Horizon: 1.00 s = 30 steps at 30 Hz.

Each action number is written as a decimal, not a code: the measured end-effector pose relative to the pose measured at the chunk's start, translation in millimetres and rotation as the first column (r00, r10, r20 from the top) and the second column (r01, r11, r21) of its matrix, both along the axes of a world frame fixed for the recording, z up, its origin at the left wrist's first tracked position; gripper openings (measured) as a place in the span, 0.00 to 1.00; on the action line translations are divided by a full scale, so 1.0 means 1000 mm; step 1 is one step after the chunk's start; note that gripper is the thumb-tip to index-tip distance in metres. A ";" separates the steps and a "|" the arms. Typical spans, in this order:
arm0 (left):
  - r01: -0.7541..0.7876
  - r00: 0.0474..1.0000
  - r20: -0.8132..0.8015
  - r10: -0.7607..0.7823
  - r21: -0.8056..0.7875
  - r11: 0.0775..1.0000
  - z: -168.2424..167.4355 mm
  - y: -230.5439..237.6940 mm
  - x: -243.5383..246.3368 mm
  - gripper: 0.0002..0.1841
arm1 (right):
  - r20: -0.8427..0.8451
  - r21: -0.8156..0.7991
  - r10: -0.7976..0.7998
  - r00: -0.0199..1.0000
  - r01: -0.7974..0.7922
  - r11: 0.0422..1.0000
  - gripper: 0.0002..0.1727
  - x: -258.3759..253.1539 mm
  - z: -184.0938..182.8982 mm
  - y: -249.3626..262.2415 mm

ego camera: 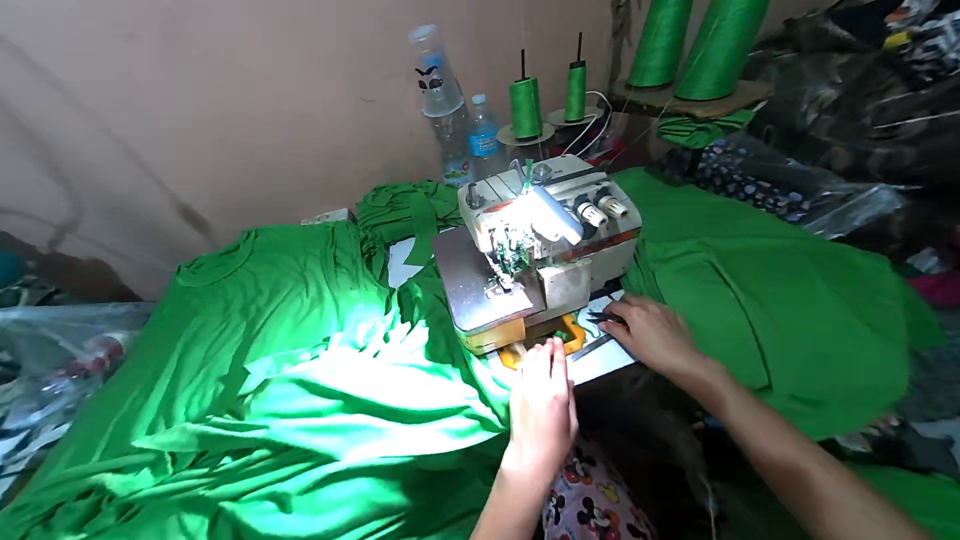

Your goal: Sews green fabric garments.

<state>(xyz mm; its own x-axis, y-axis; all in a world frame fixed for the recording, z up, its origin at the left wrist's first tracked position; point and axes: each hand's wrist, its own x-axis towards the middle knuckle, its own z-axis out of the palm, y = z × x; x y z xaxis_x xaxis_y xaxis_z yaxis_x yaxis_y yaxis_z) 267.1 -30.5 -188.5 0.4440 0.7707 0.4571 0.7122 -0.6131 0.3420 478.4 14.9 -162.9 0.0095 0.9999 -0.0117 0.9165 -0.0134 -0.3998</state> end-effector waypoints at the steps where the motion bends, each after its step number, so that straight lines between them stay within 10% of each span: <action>1: 0.011 0.999 0.042 -0.014 0.061 0.998 -0.005 -0.010 -0.007 0.22 | -0.008 0.050 0.016 1.000 -0.016 0.999 0.18 -0.002 -0.009 0.000; 7: 0.007 0.972 0.234 0.017 -0.103 0.995 -0.018 -0.087 -0.063 0.14 | -0.053 0.302 0.062 0.997 -0.043 0.952 0.21 -0.021 -0.003 -0.012; 11: -0.011 0.969 0.235 0.074 -0.259 0.966 -0.024 -0.110 -0.080 0.12 | -0.164 0.556 0.446 0.880 -0.291 0.778 0.14 -0.102 0.013 -0.038; 16: 0.139 0.988 0.016 -0.154 -0.527 0.838 -0.009 -0.126 -0.074 0.13 | -0.148 0.113 0.728 0.670 -0.719 0.685 0.27 -0.214 0.030 -0.060; 21: 0.309 0.945 0.275 -0.177 -0.571 0.760 -0.018 -0.139 -0.085 0.13 | -0.133 -0.139 0.769 0.625 -0.780 0.610 0.20 -0.231 0.047 -0.042; 24: 0.446 0.854 0.500 -0.144 -0.561 0.697 -0.030 -0.136 -0.084 0.14 | -0.476 0.106 0.799 0.368 -0.878 0.467 0.23 -0.213 0.099 -0.043; 30: 0.665 0.371 0.923 0.101 -0.340 0.664 -0.044 -0.134 -0.082 0.57 | -0.943 0.299 0.323 -0.085 -0.644 0.704 0.13 -0.200 0.190 -0.067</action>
<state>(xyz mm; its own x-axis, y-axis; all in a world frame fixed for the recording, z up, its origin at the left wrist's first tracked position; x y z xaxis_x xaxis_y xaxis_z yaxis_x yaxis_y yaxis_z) 184.8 -164.5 -232.8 0.3814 0.8955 0.2295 -0.3653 -0.0820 0.9273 278.0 -52.0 27.0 -0.6537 0.6996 0.2885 -0.3731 0.0338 -0.9272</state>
